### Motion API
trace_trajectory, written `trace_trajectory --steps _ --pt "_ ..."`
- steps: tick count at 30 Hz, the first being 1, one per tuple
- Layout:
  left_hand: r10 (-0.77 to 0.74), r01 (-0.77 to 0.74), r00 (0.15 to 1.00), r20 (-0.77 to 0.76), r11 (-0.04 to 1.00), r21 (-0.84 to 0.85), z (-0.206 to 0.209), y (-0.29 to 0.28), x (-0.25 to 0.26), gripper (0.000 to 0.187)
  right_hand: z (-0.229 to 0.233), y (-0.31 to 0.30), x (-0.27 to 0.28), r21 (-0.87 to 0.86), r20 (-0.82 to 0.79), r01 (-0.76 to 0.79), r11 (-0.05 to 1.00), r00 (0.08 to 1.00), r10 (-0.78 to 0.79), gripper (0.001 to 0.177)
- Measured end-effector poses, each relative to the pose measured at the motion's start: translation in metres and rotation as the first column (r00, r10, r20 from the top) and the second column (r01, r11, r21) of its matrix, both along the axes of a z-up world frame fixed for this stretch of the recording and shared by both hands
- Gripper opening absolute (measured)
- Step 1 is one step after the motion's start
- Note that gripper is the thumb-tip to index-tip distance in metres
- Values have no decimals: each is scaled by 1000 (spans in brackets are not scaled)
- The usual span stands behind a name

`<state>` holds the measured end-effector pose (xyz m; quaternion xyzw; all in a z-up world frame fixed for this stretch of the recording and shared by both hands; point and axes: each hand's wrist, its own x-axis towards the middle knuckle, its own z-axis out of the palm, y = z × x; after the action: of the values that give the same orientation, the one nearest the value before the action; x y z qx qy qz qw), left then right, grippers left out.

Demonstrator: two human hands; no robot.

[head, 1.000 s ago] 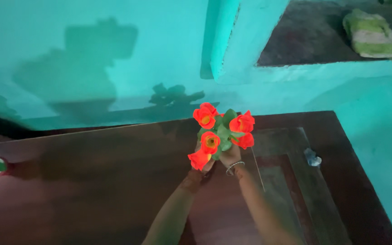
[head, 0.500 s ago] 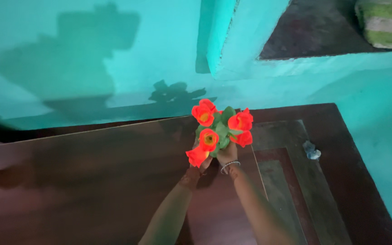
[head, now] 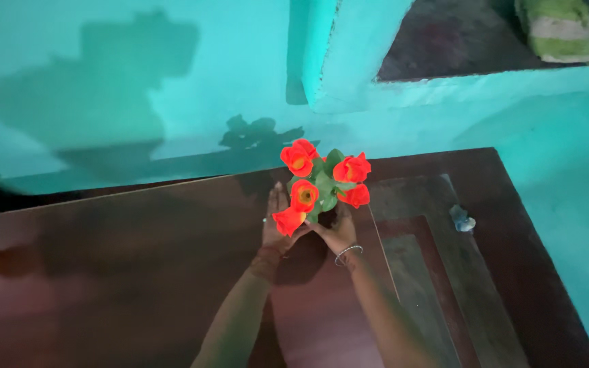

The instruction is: The person wipes a wooden table with a cloth and spray bottle, cleaning the tabletop, legs, and lower shelf. They then move two artificial flower arrangements from a wall shelf to the table and wipe the shelf.

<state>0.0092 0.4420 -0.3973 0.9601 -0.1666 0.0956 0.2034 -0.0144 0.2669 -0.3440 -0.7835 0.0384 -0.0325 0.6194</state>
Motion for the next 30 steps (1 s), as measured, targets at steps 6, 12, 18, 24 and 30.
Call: trace_trajectory --steps 6,12,18,24,30 --pt "279 -307 853 -441 952 9 17 40 -6 121 47 -15 -20 -280 -18 129 951 990 -139 93" --pt "432 -446 863 -263 895 6 41 54 5 83 45 -50 -18 -564 80 141 814 990 -115 99" --pt "443 -470 843 -304 882 -20 164 40 15 86 106 -56 -10 -669 76 142 730 989 -123 99" --pt "436 -429 890 -131 900 80 266 17 12 85 204 -47 7 -766 95 86 637 995 -20 100" --pt "421 -399 904 -78 895 200 338 5 5 81 293 -28 20 -862 0 -21 506 999 40 98"
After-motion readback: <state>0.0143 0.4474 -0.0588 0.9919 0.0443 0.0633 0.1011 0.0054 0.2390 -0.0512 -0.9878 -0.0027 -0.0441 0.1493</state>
